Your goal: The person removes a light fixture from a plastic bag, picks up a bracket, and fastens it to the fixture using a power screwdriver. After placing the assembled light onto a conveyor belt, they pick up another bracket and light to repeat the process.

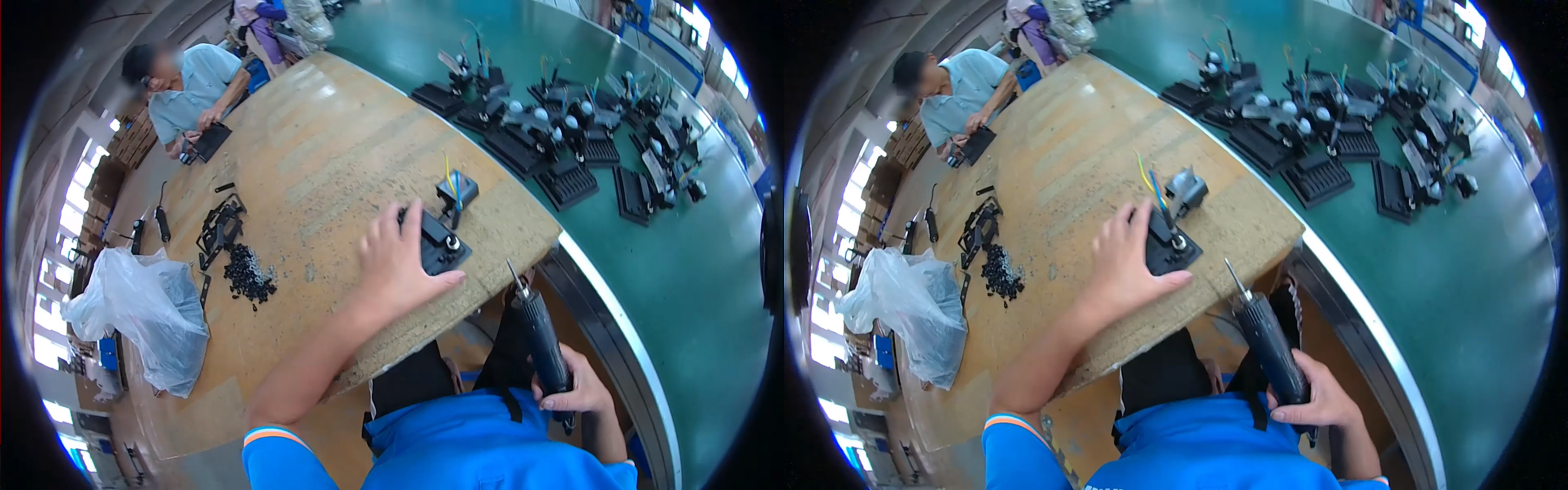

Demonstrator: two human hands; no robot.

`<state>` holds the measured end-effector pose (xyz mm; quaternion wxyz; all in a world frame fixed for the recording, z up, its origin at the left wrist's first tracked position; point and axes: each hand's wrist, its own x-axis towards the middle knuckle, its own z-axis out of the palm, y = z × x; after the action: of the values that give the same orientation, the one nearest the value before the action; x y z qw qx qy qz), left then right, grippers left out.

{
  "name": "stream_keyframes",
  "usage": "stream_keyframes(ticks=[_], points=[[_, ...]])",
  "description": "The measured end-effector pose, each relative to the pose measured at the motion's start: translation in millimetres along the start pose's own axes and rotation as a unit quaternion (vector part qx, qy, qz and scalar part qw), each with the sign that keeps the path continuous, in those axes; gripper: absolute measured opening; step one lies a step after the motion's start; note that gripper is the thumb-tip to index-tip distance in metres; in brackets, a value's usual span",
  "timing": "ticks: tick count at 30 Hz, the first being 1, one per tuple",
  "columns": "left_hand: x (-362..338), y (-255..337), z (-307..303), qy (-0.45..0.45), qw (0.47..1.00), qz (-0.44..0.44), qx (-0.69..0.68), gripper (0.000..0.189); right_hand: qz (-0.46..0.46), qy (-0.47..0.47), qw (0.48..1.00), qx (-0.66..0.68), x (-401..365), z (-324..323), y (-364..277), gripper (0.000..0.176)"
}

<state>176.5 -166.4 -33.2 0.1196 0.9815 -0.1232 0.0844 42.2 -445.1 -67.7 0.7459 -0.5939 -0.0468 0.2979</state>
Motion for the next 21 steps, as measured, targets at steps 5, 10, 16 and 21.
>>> stream_keyframes(ticks=[5,10,16,21], points=[[-29.7,16.4,-2.1,0.005,0.998,0.035,-0.045,0.092,0.005,0.001,1.000,-0.024,-7.4,-0.4,0.2,0.055],[-39.0,18.5,-3.4,-0.019,0.998,0.038,-0.056,0.095,0.008,-0.029,0.995,-0.093,-13.2,-2.3,2.2,0.053],[-26.3,17.7,-5.6,-0.035,0.995,-0.008,-0.095,0.096,0.083,-0.013,0.991,-0.107,-1.8,14.0,-9.0,0.056],[-32.6,-12.3,-10.0,-0.030,0.990,0.009,-0.137,0.093,0.060,0.063,0.996,-0.019,6.3,27.3,-5.3,0.064]])
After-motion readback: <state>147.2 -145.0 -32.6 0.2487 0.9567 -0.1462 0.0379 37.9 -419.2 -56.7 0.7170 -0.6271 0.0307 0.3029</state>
